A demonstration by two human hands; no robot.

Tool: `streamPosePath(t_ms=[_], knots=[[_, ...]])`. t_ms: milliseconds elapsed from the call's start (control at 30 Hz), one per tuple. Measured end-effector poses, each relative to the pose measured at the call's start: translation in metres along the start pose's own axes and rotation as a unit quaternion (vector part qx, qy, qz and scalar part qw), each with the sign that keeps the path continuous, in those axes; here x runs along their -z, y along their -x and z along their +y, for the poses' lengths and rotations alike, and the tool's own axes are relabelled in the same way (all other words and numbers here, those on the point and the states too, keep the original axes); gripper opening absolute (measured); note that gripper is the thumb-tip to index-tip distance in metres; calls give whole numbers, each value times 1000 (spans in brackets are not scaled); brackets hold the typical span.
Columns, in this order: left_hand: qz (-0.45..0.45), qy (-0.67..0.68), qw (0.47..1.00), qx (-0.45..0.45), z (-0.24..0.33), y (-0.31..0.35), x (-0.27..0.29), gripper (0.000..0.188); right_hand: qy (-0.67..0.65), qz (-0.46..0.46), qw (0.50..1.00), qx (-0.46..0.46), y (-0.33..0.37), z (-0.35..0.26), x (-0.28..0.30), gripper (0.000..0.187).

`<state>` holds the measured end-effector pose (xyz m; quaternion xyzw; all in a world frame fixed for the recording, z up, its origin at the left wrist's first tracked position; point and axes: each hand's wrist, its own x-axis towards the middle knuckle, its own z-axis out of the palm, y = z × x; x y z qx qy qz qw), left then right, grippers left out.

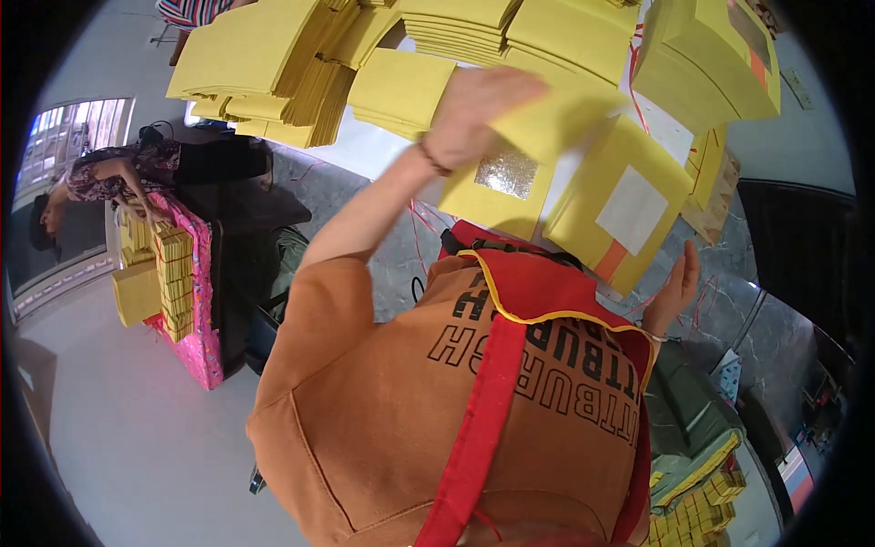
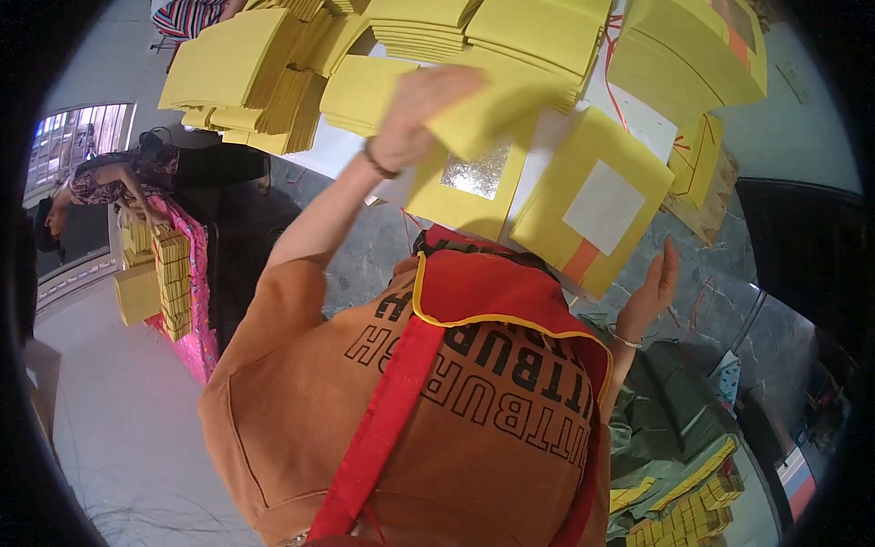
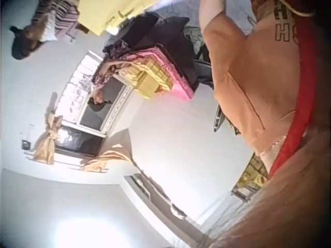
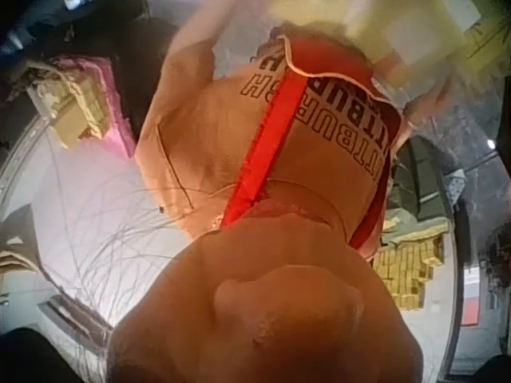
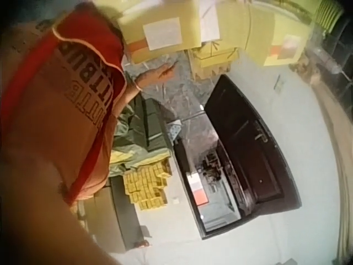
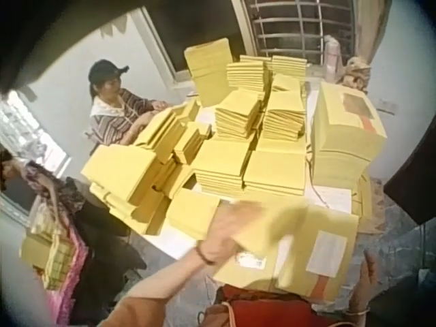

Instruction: Folding and stacking yellow paper sheets with foil centers.

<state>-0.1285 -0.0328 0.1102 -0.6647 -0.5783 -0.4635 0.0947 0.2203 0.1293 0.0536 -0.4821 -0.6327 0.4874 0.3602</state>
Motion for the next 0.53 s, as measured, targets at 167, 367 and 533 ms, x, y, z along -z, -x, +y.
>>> streamPosePath(t_ms=[167, 367, 533], knots=[[-100, -300, 932, 178, -48, 98, 79, 58, -2, -18, 1000, 1, 0, 6, -7, 31], [-273, -347, 871, 214, -85, 129, 90, 78, -25, -43, 999, 1, 1, 14, -14, 26], [-327, -330, 852, 243, -87, 131, 94, 76, -14, -33, 999, -34, 4, 18, -9, 26]])
